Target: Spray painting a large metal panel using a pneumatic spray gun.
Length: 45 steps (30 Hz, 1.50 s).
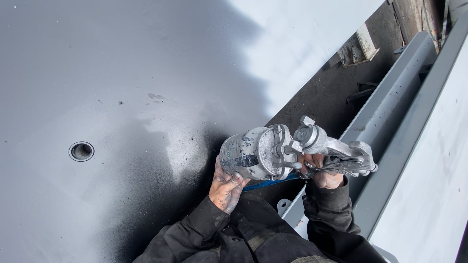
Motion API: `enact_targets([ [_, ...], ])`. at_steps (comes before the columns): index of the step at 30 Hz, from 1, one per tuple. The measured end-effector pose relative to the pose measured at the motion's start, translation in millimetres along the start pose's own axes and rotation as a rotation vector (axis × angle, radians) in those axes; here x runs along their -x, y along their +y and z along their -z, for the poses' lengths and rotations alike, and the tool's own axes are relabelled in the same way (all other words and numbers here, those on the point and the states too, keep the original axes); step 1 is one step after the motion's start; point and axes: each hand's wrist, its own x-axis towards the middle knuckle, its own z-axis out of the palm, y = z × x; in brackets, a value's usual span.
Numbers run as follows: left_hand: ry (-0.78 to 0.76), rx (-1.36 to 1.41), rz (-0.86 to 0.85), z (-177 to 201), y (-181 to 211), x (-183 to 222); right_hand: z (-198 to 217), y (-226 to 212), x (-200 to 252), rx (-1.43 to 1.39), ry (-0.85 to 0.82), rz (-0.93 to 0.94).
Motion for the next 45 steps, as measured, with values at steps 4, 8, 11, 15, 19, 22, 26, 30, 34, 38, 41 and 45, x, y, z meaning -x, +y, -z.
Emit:
enact_targets([
  [4,-0.011,-0.035,0.005,-12.9,2.0,2.9,1.4,-4.5,14.8,0.039,0.092,-0.017],
  [8,-0.023,-0.042,0.010,-12.4,-1.7,4.6,108.3,41.2,70.9,-0.355,-0.204,-0.044],
  [11,-0.022,-0.030,0.016,0.7,-9.4,5.0,79.6,27.7,60.5,-0.292,-0.237,-0.032],
  [15,-0.020,-0.042,0.010,-8.0,-5.3,6.7,26.0,8.1,43.3,-0.001,0.080,0.009],
  [19,-0.017,-0.046,0.014,-3.9,-11.6,8.2,83.7,29.9,36.0,-0.336,-0.498,0.099],
  [22,-0.011,-0.051,0.026,4.3,-18.2,4.5,44.4,13.6,67.4,-0.102,0.063,-0.052],
  [26,-0.004,-0.038,0.032,18.9,-30.4,1.8,88.7,24.0,60.7,-0.226,-0.453,0.078],
  [30,0.040,0.003,0.070,4.6,-25.3,4.7,73.5,14.1,53.1,0.026,-0.352,-0.059],
  [34,0.041,0.014,0.055,-1.6,-23.7,-0.4,54.5,-3.6,15.1,0.174,-0.345,-0.055],
  [38,-0.157,0.027,0.175,-21.8,4.9,-18.3,-22.9,-28.6,-23.4,0.123,0.133,-0.129],
  [41,-0.134,-0.059,0.222,-38.0,8.9,-27.6,-22.9,-33.3,-34.4,0.265,0.124,-0.176],
  [45,-0.139,-0.097,0.243,-56.1,11.3,-63.8,-11.4,-35.8,-69.9,0.412,0.114,-0.169],
])
